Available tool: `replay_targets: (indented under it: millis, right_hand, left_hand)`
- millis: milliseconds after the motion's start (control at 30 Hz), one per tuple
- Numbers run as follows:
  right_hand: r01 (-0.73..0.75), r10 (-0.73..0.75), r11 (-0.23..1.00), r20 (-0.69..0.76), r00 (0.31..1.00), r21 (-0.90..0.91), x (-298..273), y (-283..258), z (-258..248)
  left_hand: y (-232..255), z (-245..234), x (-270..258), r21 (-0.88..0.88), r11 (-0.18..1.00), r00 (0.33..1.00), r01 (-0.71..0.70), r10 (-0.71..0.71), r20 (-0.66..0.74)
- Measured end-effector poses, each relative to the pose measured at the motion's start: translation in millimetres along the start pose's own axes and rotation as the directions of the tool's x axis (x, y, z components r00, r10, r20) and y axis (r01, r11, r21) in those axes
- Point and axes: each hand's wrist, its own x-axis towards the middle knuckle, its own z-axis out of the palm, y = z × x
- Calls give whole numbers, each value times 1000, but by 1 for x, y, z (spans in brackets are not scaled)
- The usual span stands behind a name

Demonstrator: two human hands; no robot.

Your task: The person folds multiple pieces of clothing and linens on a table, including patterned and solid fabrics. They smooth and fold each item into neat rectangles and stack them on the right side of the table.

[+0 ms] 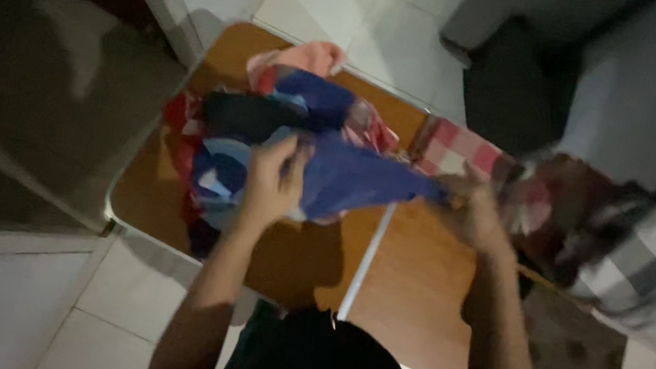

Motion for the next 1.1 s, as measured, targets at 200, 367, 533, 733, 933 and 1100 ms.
replay_targets:
  millis: [200, 367, 533, 733, 933, 1100]
  right_hand:
    - [32, -36, 999, -434, 900, -17, -61, -16, -112]
    - [-133, 70, 985, -445, 893, -112, -143, -15, -163]
    - [-193, 217, 932, -46, 975, 308, -258, -2, -154]
    - [-267, 220, 914, 181, 959, 307, -320, 49, -37]
    - [-378, 339, 909, 215, 916, 175, -320, 113, 43]
    - [-235, 238, 971, -75, 968, 54, -259, 169, 54]
  left_hand:
    - [46, 72, 54, 15, 993, 993, -114, 114, 5]
    - [93, 100, 13, -52, 998, 991, -37, 43, 129]
    - [89, 79, -104, -79, 997, 814, 3, 44, 579]
    - [8, 111, -264, 57, 907, 686, 417, -355, 636]
    - [-46, 141, -302, 433, 692, 546, 578, -722, 425]
    - [-92, 179, -235, 279, 929, 933, 241, -301, 198]
